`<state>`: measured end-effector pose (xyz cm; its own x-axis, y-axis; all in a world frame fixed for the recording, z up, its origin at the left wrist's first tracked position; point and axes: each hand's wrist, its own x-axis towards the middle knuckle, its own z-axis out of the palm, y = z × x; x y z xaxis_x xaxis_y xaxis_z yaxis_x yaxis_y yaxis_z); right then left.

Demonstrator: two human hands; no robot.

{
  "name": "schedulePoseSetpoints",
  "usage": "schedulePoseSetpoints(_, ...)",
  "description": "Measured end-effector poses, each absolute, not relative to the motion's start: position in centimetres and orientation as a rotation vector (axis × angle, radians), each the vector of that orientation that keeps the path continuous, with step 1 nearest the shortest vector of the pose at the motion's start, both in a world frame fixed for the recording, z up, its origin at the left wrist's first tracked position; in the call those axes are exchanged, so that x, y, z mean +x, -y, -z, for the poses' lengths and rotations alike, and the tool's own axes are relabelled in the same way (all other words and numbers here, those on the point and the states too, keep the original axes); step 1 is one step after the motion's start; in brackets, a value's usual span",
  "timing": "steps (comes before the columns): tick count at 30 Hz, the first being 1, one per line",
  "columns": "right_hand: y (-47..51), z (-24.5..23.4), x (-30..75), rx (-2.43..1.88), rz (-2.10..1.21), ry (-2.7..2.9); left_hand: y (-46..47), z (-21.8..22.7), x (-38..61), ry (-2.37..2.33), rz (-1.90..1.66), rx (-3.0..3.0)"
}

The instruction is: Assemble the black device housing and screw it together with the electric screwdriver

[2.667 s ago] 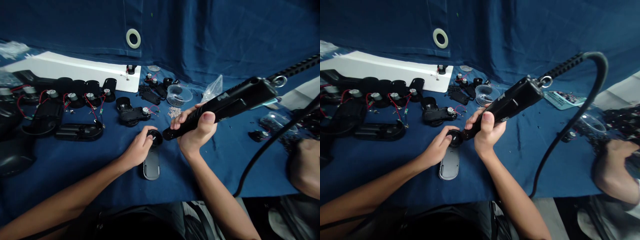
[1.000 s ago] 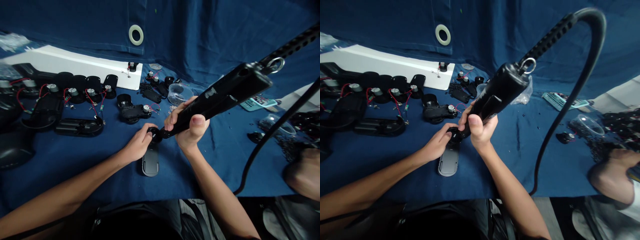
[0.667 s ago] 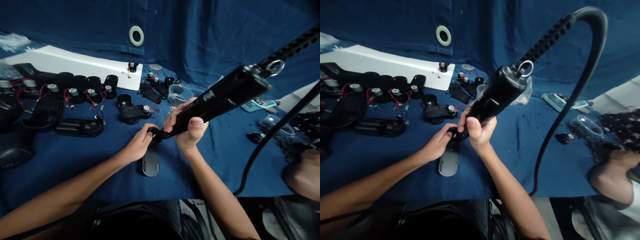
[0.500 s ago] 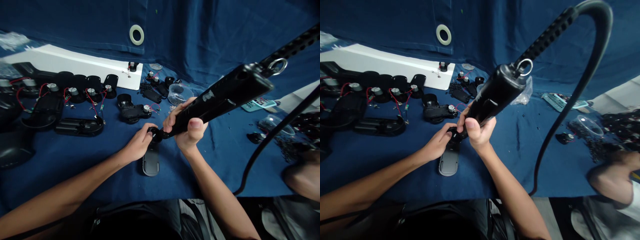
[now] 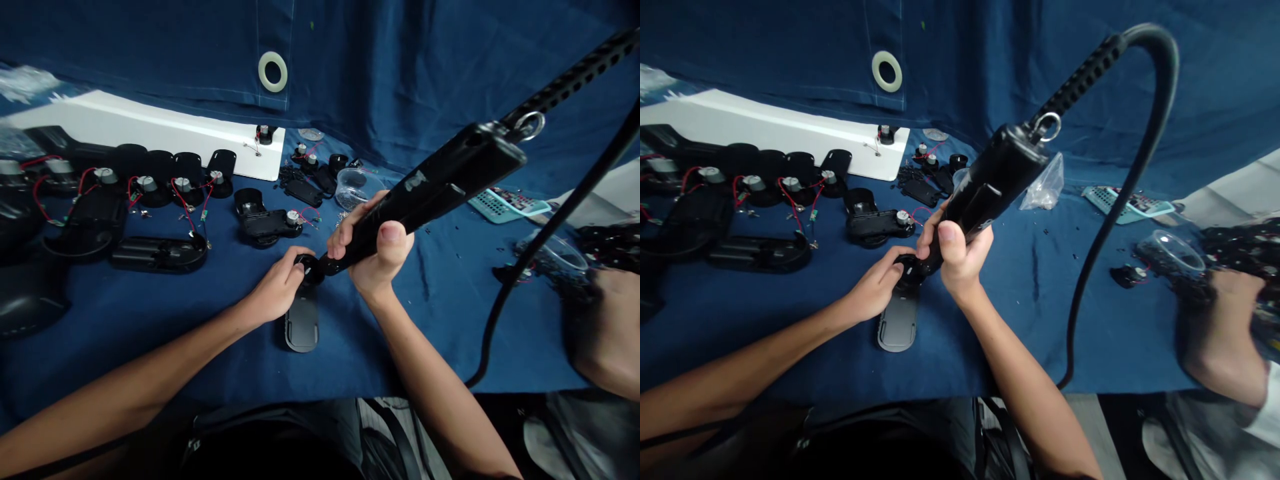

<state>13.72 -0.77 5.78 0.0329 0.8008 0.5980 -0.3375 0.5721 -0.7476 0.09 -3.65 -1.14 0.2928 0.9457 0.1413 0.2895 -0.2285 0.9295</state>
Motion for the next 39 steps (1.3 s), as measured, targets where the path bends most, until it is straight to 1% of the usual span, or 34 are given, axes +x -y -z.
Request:
schedulePoseSetpoints(3,0.8,-5.8,13.7,-0.419,-0.916,1.261,3.7,1.1,0.0,-1.144,-0.952,1.702)
schedulePoseSetpoints(9,1.3,-6.1,13.7,-0.518,-0.900,1.240,3.8,1.0,0.0,-1.143,-0.946,1.713)
schedulePoseSetpoints(16,1.1,-6.0,13.6,-0.524,-0.944,1.227,3.7,1.2,0.1,-1.140,-0.957,1.733)
schedulePoseSetpoints(20,1.2,-8.0,13.7,-0.538,-0.904,1.194,3.8,1.5,0.1,-1.122,-0.984,1.734)
schedulePoseSetpoints(24,1.5,-11.4,15.5,-0.496,-0.746,1.133,4.0,1.6,0.0,-1.108,-0.973,1.724)
schedulePoseSetpoints(26,1.2,-11.9,17.0,-0.521,-0.670,1.089,4.2,1.5,-0.1,-1.096,-0.964,1.719)
schedulePoseSetpoints(28,0.5,-11.0,18.7,-0.602,-0.619,0.999,4.4,1.3,-0.2,-1.077,-0.950,1.713)
schedulePoseSetpoints(31,-1.1,-7.9,20.9,-0.797,-0.629,0.817,4.6,0.9,-0.5,-1.018,-0.911,1.724)
schedulePoseSetpoints(35,-2.6,-4.0,22.5,-1.056,-0.842,0.606,4.8,0.5,-1.0,-0.892,-0.877,1.866)
schedulePoseSetpoints(39,-3.2,-2.2,22.6,-1.197,-0.985,0.550,5.0,0.6,-0.9,-0.885,-0.913,2.040)
